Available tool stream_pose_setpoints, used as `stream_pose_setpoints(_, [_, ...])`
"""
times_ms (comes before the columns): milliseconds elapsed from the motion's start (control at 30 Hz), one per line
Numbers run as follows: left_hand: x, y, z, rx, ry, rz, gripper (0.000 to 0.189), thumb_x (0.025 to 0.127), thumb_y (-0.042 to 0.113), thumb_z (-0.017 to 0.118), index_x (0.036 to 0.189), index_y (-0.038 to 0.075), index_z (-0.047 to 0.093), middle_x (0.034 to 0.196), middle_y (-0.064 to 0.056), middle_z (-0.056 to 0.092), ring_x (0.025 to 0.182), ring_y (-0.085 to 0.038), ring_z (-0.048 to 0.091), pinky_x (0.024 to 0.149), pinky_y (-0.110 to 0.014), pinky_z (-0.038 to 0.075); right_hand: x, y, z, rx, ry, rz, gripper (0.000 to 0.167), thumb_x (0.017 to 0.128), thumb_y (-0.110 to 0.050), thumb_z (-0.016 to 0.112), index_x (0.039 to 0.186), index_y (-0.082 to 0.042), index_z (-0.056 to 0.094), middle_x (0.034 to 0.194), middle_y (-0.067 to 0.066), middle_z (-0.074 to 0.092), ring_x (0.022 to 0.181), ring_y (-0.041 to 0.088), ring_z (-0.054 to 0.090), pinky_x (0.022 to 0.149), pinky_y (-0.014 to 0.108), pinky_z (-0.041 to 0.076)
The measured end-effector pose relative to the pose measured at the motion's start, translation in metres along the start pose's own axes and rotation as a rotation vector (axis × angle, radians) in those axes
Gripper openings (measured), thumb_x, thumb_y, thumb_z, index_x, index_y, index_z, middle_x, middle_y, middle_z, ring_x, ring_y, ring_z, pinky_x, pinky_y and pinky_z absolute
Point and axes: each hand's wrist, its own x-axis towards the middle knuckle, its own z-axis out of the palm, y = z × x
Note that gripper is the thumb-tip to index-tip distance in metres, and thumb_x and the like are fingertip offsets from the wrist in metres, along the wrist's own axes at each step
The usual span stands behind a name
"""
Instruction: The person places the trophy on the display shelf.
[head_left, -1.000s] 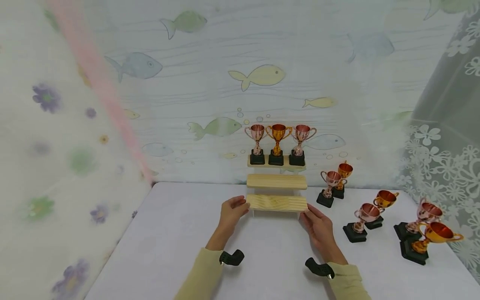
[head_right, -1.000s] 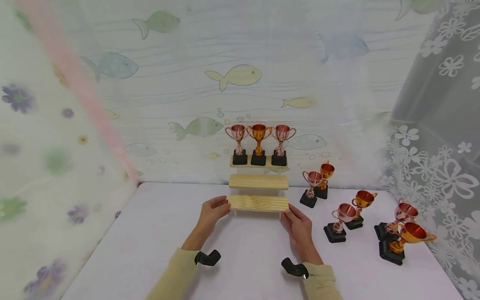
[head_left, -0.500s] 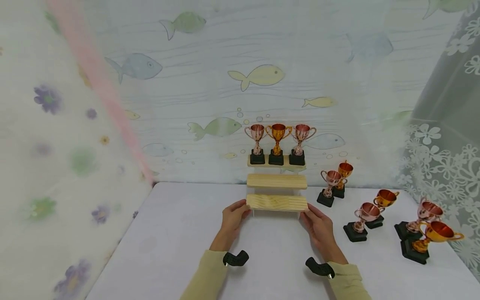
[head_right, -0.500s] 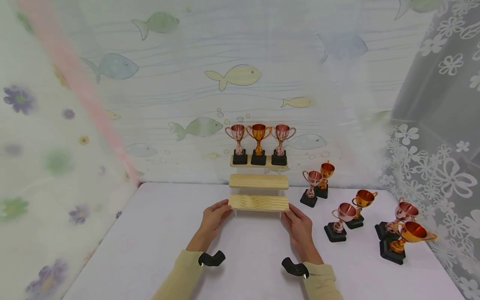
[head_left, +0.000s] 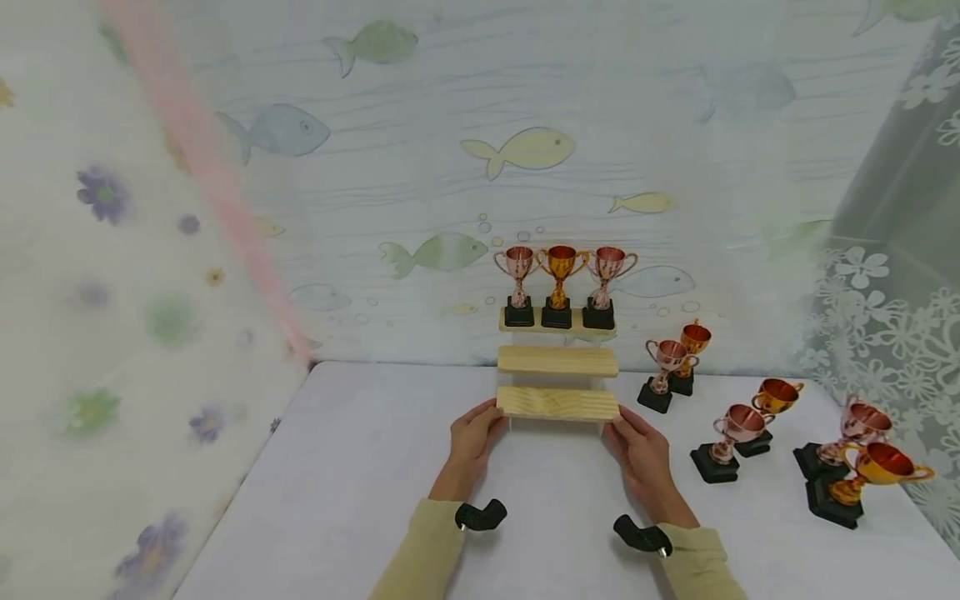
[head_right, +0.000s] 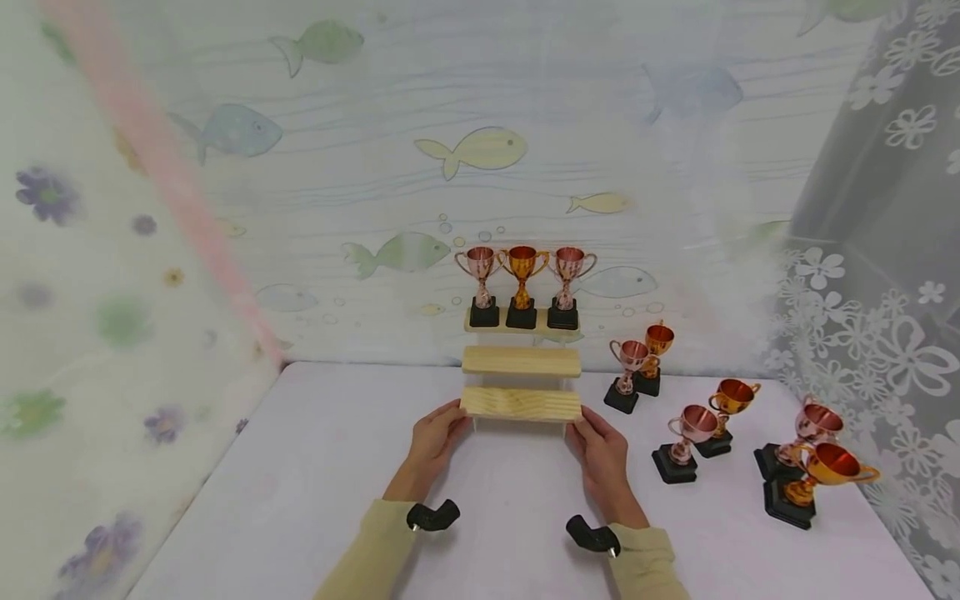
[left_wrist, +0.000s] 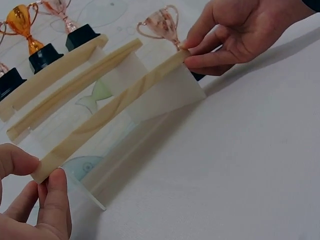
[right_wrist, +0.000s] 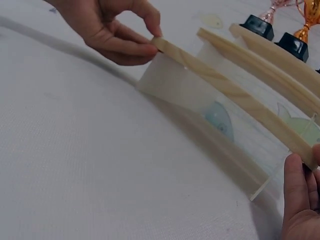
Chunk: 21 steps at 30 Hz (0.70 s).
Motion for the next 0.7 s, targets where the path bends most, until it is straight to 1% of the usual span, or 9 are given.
stream_pose_setpoints(100, [-0.0020, 0.0007, 0.0003, -0.005, -0.008, 0.004, 0.041, 0.092, -0.005, 0.063, 0.131, -0.016, 0.057, 0.127, -0.028, 0.062, 0.095, -0.014, 0.068, 0.085, -0.024, 0.059, 0.0002, 0.0001, 0.0001, -0.025, 0.000, -0.016, 0.052, 0.108, -0.008, 0.047, 0.157, 0.000, 0.032, 0.142, 0.008, 0.049, 0.100, -0.005, 0.064, 0.102, 0.018, 0.050])
stream_pose_setpoints(233, [-0.0036, 0.0019, 0.0007, 0.000, -0.013, 0.011, 0.042, 0.093, -0.005, 0.063, 0.133, -0.016, 0.056, 0.128, -0.028, 0.062, 0.094, -0.013, 0.068, 0.088, -0.027, 0.060, -0.0004, -0.0007, 0.0017, -0.052, -0.002, -0.023, 0.052, 0.108, -0.009, 0.046, 0.157, 0.001, 0.030, 0.153, 0.015, 0.040, 0.098, -0.007, 0.063, 0.103, 0.018, 0.049])
stream_pose_setpoints(333, [-0.0034, 0.0023, 0.0016, 0.007, -0.011, 0.013, 0.042, 0.093, -0.004, 0.063, 0.133, -0.016, 0.056, 0.129, -0.029, 0.062, 0.094, -0.013, 0.067, 0.089, -0.028, 0.059, -0.0010, -0.0016, 0.0023, -0.065, -0.001, -0.025, 0.052, 0.108, -0.008, 0.045, 0.157, 0.001, 0.030, 0.157, 0.018, 0.036, 0.097, -0.008, 0.062, 0.103, 0.018, 0.049])
stream_pose_setpoints(467, [-0.0036, 0.0020, 0.0021, 0.002, -0.008, 0.022, 0.039, 0.092, -0.005, 0.064, 0.129, -0.016, 0.059, 0.126, -0.030, 0.063, 0.093, -0.015, 0.068, 0.086, -0.027, 0.060, -0.0018, -0.0021, 0.0026, -0.076, 0.006, -0.030, 0.051, 0.109, -0.009, 0.044, 0.157, 0.001, 0.031, 0.157, 0.018, 0.036, 0.097, -0.008, 0.062, 0.102, 0.017, 0.049])
stream_pose_setpoints(533, [-0.0035, 0.0008, 0.0011, -0.008, -0.023, 0.048, 0.037, 0.090, -0.005, 0.066, 0.125, -0.017, 0.061, 0.121, -0.030, 0.065, 0.092, -0.015, 0.069, 0.083, -0.026, 0.060, -0.0026, -0.0020, 0.0026, -0.092, 0.008, -0.038, 0.051, 0.108, -0.009, 0.045, 0.156, 0.001, 0.032, 0.155, 0.018, 0.038, 0.096, -0.008, 0.062, 0.100, 0.016, 0.050])
stream_pose_setpoints(600, [-0.0050, 0.0011, 0.0005, -0.015, -0.028, 0.060, 0.036, 0.089, -0.006, 0.066, 0.123, -0.017, 0.062, 0.118, -0.029, 0.066, 0.092, -0.016, 0.069, 0.083, -0.025, 0.060, -0.0037, -0.0015, 0.0022, -0.126, 0.010, -0.049, 0.051, 0.108, -0.010, 0.046, 0.156, 0.002, 0.034, 0.154, 0.018, 0.039, 0.096, -0.008, 0.062, 0.098, 0.015, 0.051])
stream_pose_setpoints(633, [-0.0048, 0.0008, 0.0004, -0.014, -0.027, 0.063, 0.035, 0.089, -0.006, 0.066, 0.122, -0.017, 0.062, 0.117, -0.029, 0.066, 0.092, -0.016, 0.069, 0.082, -0.025, 0.061, -0.0045, -0.0010, 0.0014, -0.161, 0.007, -0.059, 0.051, 0.108, -0.010, 0.047, 0.156, 0.002, 0.034, 0.153, 0.019, 0.040, 0.096, -0.008, 0.061, 0.097, 0.015, 0.052])
stream_pose_setpoints(700, [-0.0045, 0.0009, 0.0000, -0.012, -0.018, 0.048, 0.037, 0.090, -0.007, 0.065, 0.124, -0.017, 0.061, 0.117, -0.027, 0.066, 0.092, -0.016, 0.068, 0.085, -0.027, 0.060, -0.0077, -0.0005, -0.0005, -0.257, -0.002, -0.076, 0.051, 0.108, -0.010, 0.048, 0.156, 0.002, 0.035, 0.151, 0.020, 0.042, 0.095, -0.008, 0.060, 0.093, 0.013, 0.053])
